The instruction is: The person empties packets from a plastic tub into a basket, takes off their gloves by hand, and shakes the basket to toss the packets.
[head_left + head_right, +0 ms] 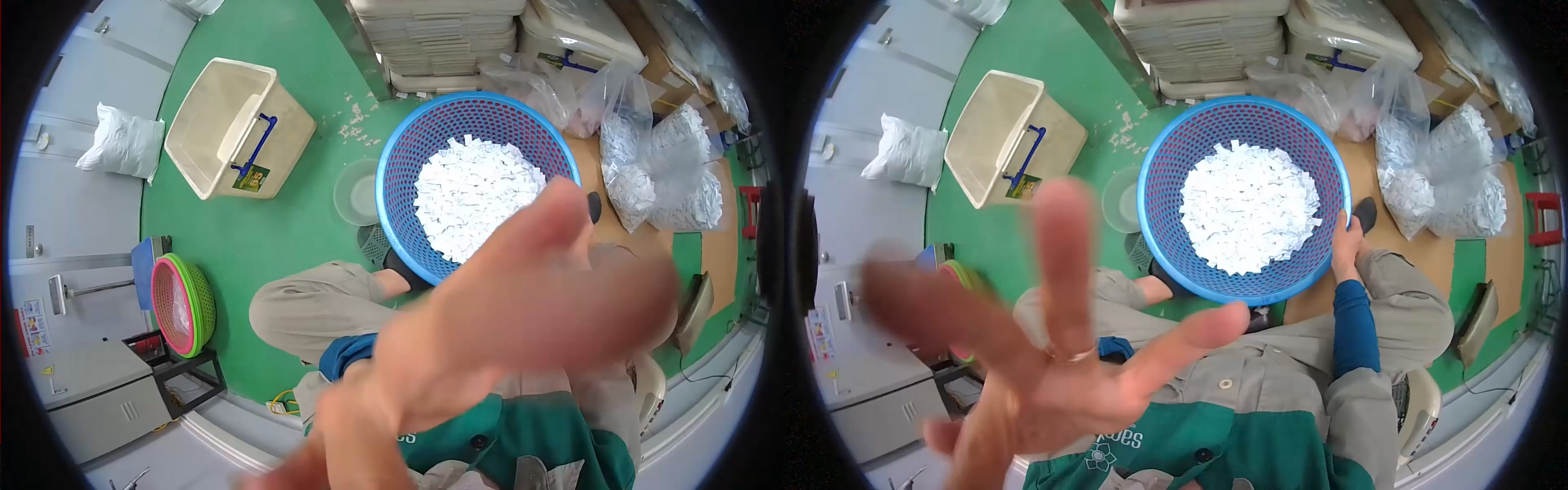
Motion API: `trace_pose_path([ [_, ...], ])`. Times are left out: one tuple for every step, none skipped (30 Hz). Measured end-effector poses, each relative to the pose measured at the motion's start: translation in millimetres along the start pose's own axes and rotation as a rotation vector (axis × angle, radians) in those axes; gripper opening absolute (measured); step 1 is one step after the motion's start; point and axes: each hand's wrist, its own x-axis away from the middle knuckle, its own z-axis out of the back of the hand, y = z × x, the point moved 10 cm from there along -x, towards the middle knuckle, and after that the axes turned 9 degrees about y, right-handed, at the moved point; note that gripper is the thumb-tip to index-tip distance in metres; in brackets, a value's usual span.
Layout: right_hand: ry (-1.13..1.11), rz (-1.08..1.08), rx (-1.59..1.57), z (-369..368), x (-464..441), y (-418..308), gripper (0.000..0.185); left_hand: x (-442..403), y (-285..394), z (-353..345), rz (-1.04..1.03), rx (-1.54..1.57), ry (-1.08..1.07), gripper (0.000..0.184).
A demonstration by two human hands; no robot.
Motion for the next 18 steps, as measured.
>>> trace_pose_path([
  [-0.025,-0.074,0.027,0.8,-4.5,10.2,0.039,-0.5,5.3,10.9,-0.015,-0.022,0.064,0.059],
  [-0.051,-0.148,0.056,2.9,-5.7,6.7,0.039,0.2,9.8,24.3,-0.026,-0.054,0.138,0.060],
  [-0.022,-0.158,0.008,2.6,-5.5,10.0,0.039,2.2,16.9,38.5,-0.040,-0.089,0.232,0.060],
  [-0.044,-0.177,-0.028,1.0,-4.4,9.4,0.039,6.3,21.6,50.3,-0.051,-0.116,0.311,0.060],
  [-0.067,-0.197,-0.065,-0.7,-3.4,10.1,0.039,11.1,22.7,66.5,-0.055,-0.125,0.389,0.061],
  [-0.056,-0.184,-0.058,0.7,-3.6,8.5,0.039,15.7,22.9,78.9,-0.063,-0.127,0.440,0.061],
  [-0.047,-0.171,-0.052,0.9,-3.5,7.4,0.039,17.4,20.7,91.7,-0.059,-0.118,0.476,0.063],
  [-0.039,-0.157,-0.045,1.2,-4.0,6.0,0.039,19.7,18.8,102.2,-0.058,-0.109,0.512,0.065],
  [-0.036,-0.162,-0.034,1.5,-4.2,6.6,0.039,21.6,17.8,109.1,-0.064,-0.091,0.532,0.066],
  [-0.033,-0.167,-0.023,1.8,-4.1,7.4,0.039,23.6,16.7,115.0,-0.070,-0.074,0.553,0.067],
  [-0.031,-0.171,-0.011,2.2,-4.3,8.3,0.039,25.0,15.8,119.4,-0.077,-0.056,0.574,0.069],
  [-0.040,-0.176,-0.016,1.3,-4.7,8.9,0.039,27.1,15.5,123.6,-0.090,-0.019,0.611,0.070],
  [-0.050,-0.181,-0.021,0.1,-5.5,11.5,0.039,27.6,15.2,125.0,-0.088,-0.030,0.609,0.069],
  [-0.059,-0.187,-0.027,-1.2,-5.9,14.2,0.039,28.3,14.9,126.8,-0.085,-0.042,0.606,0.069],
  [-0.051,-0.191,-0.051,-1.5,-6.0,16.6,0.039,28.7,14.6,128.4,-0.083,-0.053,0.604,0.068],
  [-0.044,-0.195,-0.076,-1.6,-5.1,16.2,0.039,29.0,14.6,129.5,-0.084,-0.055,0.600,0.068],
  [-0.036,-0.199,-0.100,-1.3,-4.6,15.9,0.039,29.3,14.4,130.3,-0.084,-0.056,0.596,0.067],
  [-0.034,-0.194,-0.087,-1.1,-5.0,15.3,0.039,29.5,14.1,131.0,-0.085,-0.057,0.593,0.066],
])
